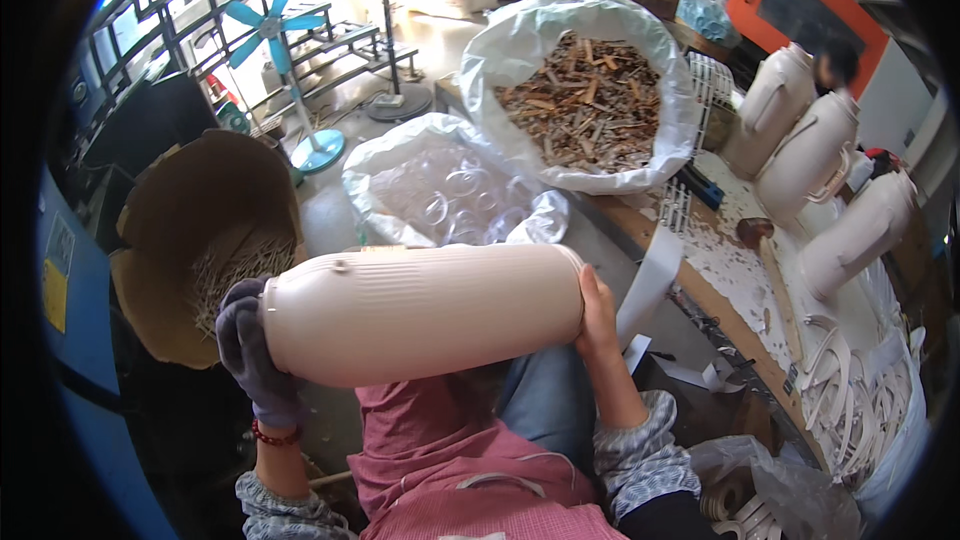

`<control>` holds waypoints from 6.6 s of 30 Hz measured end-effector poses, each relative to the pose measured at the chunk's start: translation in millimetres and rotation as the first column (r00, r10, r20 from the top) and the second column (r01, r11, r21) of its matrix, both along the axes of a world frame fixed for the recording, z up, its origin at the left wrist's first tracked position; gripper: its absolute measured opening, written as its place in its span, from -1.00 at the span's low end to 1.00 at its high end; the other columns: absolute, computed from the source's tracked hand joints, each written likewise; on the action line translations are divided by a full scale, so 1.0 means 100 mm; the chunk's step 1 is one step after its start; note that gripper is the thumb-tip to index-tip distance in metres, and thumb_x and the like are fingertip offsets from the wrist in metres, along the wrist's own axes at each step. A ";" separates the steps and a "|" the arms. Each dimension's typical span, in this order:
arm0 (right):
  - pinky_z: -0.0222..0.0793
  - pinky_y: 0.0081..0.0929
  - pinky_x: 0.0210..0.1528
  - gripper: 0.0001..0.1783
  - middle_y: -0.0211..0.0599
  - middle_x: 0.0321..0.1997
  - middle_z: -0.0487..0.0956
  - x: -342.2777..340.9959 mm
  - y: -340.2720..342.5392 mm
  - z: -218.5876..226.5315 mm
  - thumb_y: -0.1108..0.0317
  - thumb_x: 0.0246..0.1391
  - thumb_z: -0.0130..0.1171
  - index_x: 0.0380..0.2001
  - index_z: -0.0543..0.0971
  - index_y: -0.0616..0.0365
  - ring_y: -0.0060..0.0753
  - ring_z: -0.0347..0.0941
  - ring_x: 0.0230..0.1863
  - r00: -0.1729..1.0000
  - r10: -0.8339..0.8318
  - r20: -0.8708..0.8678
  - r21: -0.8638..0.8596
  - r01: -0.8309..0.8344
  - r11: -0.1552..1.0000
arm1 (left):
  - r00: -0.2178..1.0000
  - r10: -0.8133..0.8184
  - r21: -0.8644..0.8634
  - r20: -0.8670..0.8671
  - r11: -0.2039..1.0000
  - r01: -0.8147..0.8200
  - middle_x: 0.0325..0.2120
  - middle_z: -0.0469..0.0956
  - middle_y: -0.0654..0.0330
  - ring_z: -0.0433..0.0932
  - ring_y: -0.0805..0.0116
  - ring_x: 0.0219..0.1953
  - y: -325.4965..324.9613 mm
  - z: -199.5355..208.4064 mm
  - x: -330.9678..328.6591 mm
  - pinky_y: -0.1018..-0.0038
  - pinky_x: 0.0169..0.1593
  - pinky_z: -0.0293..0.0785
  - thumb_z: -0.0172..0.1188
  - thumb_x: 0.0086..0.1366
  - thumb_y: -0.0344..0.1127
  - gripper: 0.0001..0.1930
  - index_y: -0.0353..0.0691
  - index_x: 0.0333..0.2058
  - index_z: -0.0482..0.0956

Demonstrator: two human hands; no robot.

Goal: The person sits on the floor and assembles white plastic kettles by inserting wooden stoppers into the spouts and attaching handles. The person repeatedly picks up kettle bodies, inserts stoppers, and secures handles, placing finished units aside.

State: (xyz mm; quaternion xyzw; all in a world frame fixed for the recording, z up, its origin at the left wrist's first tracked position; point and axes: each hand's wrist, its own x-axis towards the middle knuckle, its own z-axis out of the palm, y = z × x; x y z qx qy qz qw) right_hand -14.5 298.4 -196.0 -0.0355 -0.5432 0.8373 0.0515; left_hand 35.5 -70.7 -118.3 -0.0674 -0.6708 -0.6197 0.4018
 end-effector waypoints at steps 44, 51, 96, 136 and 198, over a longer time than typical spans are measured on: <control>0.34 -0.22 -0.01 -0.77 -0.23 -0.19 0.60 -1.29 2.26 0.08 0.38 -0.09 0.23 -0.27 0.64 0.09 -0.07 0.43 -0.10 0.871 -0.162 -0.463 0.881 0.431 -0.196 | 0.575 -0.550 0.123 0.605 0.778 0.616 -0.52 0.48 0.35 0.37 0.62 -0.46 0.76 -0.33 -1.81 0.60 -0.38 0.34 0.35 0.15 -0.32 -0.79 -0.22 -0.49 0.47; 0.37 -0.06 -0.36 -0.91 -0.05 -0.51 0.56 -1.27 2.33 -0.01 0.36 -0.16 0.25 -0.50 0.59 0.09 0.05 0.50 -0.43 0.838 -0.073 -0.541 0.799 0.486 -0.355 | 0.661 -0.303 -0.131 0.687 0.843 0.522 -0.55 0.49 0.31 0.37 0.55 -0.46 0.56 -0.81 -1.98 0.56 -0.37 0.33 0.32 0.21 -0.17 -0.74 -0.23 -0.47 0.54; 0.30 -0.59 -0.19 -0.65 -0.39 -0.19 0.41 0.05 -1.00 -0.60 0.22 0.14 0.21 -0.15 0.38 0.21 -0.60 0.31 -0.21 0.994 0.095 0.053 0.534 -0.109 0.838 | 0.539 -0.548 -0.141 0.640 0.605 0.784 0.03 0.32 0.11 0.35 0.21 0.10 0.26 -0.03 -0.92 0.28 0.14 0.36 0.42 0.04 -0.07 -0.42 -0.18 -0.02 0.42; 0.43 -0.48 0.00 -0.70 -0.21 -0.14 0.61 0.42 0.37 0.25 0.31 0.16 0.17 -0.07 0.56 0.21 -0.39 0.56 -0.11 0.821 0.571 -0.015 0.859 -0.281 0.428 | 0.767 -0.265 -0.742 0.584 0.209 0.637 -0.09 0.50 0.00 0.46 -0.02 0.02 0.24 0.20 -0.39 0.10 0.25 0.19 0.48 -0.22 -0.22 -0.34 -0.25 -0.04 0.53; 0.43 -0.45 -0.05 -0.61 -0.15 -0.23 0.53 0.72 -0.56 0.45 0.40 0.16 -0.04 0.05 0.36 0.28 -0.36 0.49 -0.20 0.879 0.454 0.145 -0.075 -0.448 0.891 | 0.422 -0.848 0.804 0.320 0.479 0.353 -0.21 0.51 0.23 0.47 0.51 -0.18 0.87 -0.44 0.58 0.55 -0.04 0.43 0.20 0.21 -0.37 -0.73 -0.32 -0.13 0.50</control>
